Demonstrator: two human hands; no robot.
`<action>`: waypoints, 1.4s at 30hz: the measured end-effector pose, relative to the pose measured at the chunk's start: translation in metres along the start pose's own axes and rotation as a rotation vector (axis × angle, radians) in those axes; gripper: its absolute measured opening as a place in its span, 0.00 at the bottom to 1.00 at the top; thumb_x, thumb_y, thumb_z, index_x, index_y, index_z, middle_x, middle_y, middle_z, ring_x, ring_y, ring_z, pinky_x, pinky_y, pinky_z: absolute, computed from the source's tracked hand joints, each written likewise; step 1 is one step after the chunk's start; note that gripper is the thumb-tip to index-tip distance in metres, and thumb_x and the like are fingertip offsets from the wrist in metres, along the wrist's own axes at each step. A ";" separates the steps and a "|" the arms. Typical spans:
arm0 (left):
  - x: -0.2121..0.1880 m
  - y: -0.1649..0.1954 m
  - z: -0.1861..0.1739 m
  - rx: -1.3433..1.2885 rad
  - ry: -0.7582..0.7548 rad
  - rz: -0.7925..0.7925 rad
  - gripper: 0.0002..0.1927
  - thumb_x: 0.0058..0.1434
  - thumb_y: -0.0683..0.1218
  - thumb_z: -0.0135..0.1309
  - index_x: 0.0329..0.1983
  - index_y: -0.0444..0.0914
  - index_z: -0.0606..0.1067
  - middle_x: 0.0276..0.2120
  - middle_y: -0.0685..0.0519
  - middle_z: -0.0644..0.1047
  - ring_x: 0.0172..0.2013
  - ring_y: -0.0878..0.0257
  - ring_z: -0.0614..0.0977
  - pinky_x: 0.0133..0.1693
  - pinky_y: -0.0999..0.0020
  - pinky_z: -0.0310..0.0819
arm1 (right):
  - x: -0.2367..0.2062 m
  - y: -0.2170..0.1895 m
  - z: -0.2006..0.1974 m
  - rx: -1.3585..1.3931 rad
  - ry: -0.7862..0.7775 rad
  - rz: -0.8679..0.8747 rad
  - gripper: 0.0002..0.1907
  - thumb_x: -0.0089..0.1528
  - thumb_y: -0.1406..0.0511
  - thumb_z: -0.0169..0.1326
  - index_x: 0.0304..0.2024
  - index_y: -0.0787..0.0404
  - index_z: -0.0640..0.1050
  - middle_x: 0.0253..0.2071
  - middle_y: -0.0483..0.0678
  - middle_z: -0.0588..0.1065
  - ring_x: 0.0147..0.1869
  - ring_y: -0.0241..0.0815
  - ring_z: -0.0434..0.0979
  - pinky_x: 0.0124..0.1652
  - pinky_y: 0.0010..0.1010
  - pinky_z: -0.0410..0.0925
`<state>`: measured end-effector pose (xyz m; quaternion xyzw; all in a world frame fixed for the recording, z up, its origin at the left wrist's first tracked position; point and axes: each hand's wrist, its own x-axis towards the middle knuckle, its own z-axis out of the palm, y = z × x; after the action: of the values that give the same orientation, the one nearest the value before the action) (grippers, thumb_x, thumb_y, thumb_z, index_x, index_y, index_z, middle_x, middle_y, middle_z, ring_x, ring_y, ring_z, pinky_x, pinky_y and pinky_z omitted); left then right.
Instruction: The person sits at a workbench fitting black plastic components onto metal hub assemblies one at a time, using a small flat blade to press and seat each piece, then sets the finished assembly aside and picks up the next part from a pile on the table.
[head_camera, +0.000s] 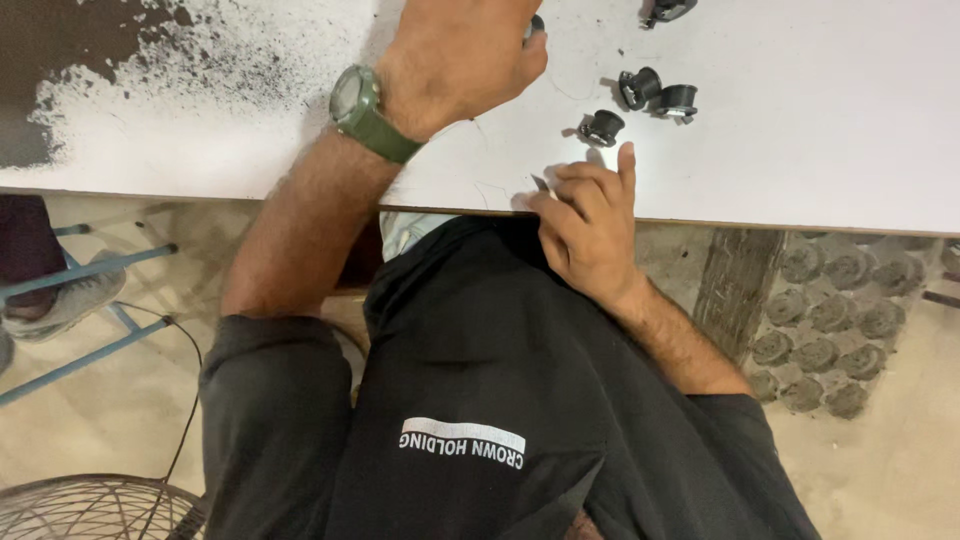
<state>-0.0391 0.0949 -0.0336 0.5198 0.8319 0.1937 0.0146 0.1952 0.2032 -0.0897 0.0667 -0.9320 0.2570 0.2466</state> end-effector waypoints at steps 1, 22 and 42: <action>0.003 -0.002 0.000 -0.064 -0.183 -0.061 0.14 0.71 0.52 0.58 0.50 0.37 0.76 0.44 0.44 0.78 0.43 0.48 0.80 0.44 0.50 0.75 | 0.002 0.000 0.000 -0.015 -0.004 0.049 0.18 0.57 0.77 0.60 0.49 0.58 0.80 0.42 0.50 0.71 0.59 0.53 0.73 0.76 0.61 0.41; -0.087 0.028 0.017 -0.219 -0.003 0.362 0.12 0.65 0.46 0.63 0.51 0.41 0.79 0.57 0.55 0.78 0.67 0.57 0.71 0.74 0.47 0.50 | 0.017 0.006 -0.018 0.026 -0.091 0.197 0.21 0.60 0.61 0.71 0.52 0.60 0.81 0.46 0.47 0.72 0.65 0.52 0.69 0.76 0.64 0.36; -0.131 0.050 0.049 -0.077 0.423 0.126 0.07 0.66 0.41 0.67 0.44 0.40 0.80 0.59 0.53 0.75 0.68 0.55 0.69 0.73 0.44 0.51 | -0.010 -0.002 0.004 0.131 0.064 0.013 0.18 0.60 0.75 0.65 0.51 0.62 0.75 0.46 0.49 0.74 0.59 0.52 0.75 0.76 0.65 0.37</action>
<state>0.0749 0.0147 -0.0850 0.5176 0.7743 0.3306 -0.1525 0.2025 0.1997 -0.0971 0.0683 -0.9053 0.3209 0.2698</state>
